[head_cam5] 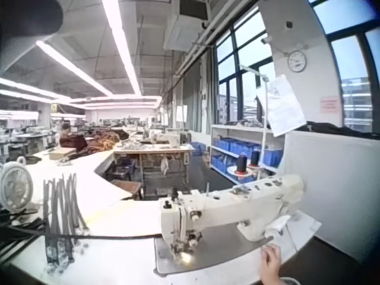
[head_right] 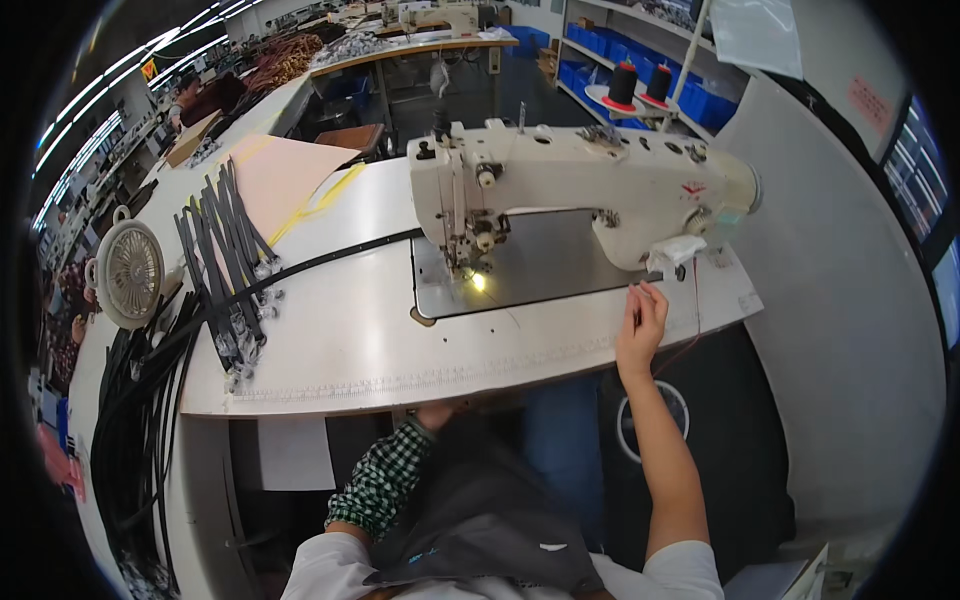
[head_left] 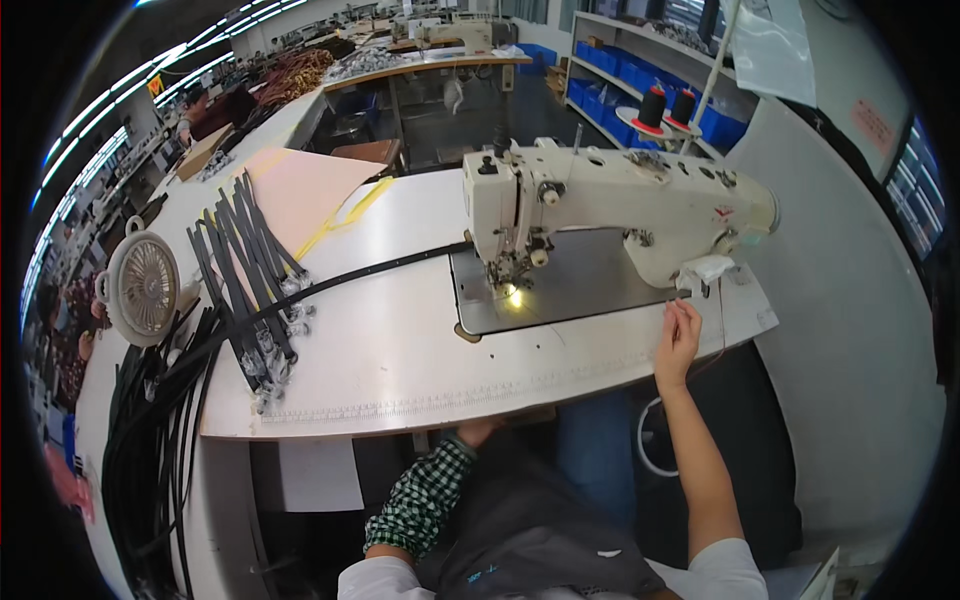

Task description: The person operates an industrial sewing machine to stitch long black straps. They feed the straps through the machine one at a time, guiding them with both hands to ensure straight stitching. After each strap is sewn, the person cuts the thread and sets the finished piece aside before picking up the next one from a pile on the table.

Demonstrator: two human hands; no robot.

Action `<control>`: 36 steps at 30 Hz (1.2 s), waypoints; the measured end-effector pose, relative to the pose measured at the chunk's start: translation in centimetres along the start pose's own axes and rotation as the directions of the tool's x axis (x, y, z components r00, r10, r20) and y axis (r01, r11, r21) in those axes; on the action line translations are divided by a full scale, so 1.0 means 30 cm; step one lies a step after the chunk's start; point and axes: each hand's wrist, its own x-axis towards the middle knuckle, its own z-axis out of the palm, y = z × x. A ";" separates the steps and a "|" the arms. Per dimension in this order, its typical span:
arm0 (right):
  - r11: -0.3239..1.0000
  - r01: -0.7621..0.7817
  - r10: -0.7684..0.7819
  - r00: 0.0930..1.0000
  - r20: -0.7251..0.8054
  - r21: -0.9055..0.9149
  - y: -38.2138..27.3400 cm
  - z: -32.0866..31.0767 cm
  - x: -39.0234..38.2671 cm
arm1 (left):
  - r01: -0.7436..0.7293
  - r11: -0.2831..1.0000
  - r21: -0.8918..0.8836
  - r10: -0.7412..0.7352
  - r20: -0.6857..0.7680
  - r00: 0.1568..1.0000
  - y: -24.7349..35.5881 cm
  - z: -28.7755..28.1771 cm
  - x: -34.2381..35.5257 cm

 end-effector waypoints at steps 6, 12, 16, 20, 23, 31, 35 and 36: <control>0.996 -0.078 0.075 0.995 0.066 0.043 -0.008 -0.024 0.066 | -0.775 0.630 0.055 0.565 0.652 0.506 0.547 0.054 -0.129; 0.999 -0.041 0.042 0.999 -0.025 0.018 -0.020 -0.015 0.063 | -0.528 0.149 0.836 0.558 0.370 0.743 0.653 -0.190 0.129; 0.990 -0.060 0.067 0.996 -0.055 0.125 -0.016 -0.016 0.068 | -0.492 0.050 0.869 0.472 0.413 0.779 0.641 -0.222 0.227; 0.982 -0.118 0.116 0.993 0.023 0.145 0.008 -0.029 0.054 | -0.518 0.062 0.853 0.416 0.450 0.790 0.618 -0.262 0.182; 0.922 -0.239 0.226 0.971 0.078 0.304 0.000 -0.014 0.038 | -0.526 0.048 0.849 0.429 0.458 0.779 0.616 -0.287 0.115; 0.998 0.027 -0.010 0.957 0.289 -0.056 -0.061 -0.023 0.065 | -0.528 0.049 0.848 0.432 0.458 0.777 0.620 -0.292 0.102; 0.974 0.093 0.022 0.869 0.495 -0.206 -0.233 0.096 0.063 | -0.533 0.057 0.844 0.422 0.463 0.779 0.618 -0.316 0.077; 0.966 0.136 0.006 0.837 0.548 -0.218 -0.274 0.129 0.063 | -0.542 0.061 0.838 0.424 0.470 0.774 0.618 -0.321 0.070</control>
